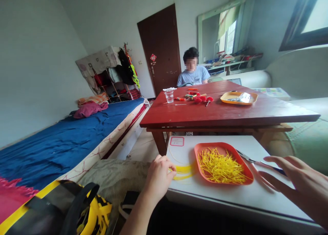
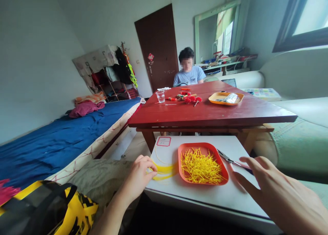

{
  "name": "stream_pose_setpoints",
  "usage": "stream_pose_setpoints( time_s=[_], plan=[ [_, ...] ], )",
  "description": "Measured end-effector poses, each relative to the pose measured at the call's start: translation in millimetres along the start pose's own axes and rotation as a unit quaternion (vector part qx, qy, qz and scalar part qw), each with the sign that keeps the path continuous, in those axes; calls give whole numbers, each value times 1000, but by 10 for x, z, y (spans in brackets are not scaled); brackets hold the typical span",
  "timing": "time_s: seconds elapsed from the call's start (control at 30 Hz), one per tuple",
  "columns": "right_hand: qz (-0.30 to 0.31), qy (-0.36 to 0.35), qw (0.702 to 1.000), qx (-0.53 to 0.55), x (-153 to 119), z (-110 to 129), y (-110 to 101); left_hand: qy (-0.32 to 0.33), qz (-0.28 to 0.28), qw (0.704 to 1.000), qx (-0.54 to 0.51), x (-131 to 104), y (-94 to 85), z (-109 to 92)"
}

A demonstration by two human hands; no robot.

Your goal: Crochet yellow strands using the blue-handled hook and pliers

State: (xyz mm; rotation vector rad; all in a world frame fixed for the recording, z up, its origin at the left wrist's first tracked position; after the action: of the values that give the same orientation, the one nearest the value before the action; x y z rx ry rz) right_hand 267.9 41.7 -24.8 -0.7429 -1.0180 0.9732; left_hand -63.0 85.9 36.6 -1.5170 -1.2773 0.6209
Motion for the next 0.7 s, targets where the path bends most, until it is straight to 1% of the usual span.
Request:
stream_pose_setpoints(
  time_s=[0.07,0.1,0.13,0.27,0.4,0.53,0.7],
  plan=[
    [60,-23,998,-4,-30,-22,40,6,13,1000,0,-7,-11,5],
    [82,-29,996,-6,-40,-42,63,9,19,1000,-2,-10,-26,5],
    [92,-29,995,-6,-46,-69,84,14,26,1000,-4,-13,-46,9],
    [106,-22,994,2,-69,-144,163,48,67,996,-24,-26,-97,48],
    [108,-27,994,-13,-114,-36,132,74,96,992,-45,-17,-62,88],
    [101,-23,995,-11,-166,94,57,80,105,989,-72,14,-19,111],
    [116,6,993,24,-177,138,59,67,93,985,-130,68,25,76]
  ],
)
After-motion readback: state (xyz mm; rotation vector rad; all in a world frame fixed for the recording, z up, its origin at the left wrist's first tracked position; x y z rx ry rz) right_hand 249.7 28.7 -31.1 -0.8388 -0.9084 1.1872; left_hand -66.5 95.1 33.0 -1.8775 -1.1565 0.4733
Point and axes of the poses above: each hand's wrist, its own x-axis towards the middle knuckle, its own y-axis out of the palm, z = x × y, the point moved 2 cm from there along x, towards the middle knuckle, and after that the axes turned 4 degrees about x, right-handed, at the moved point
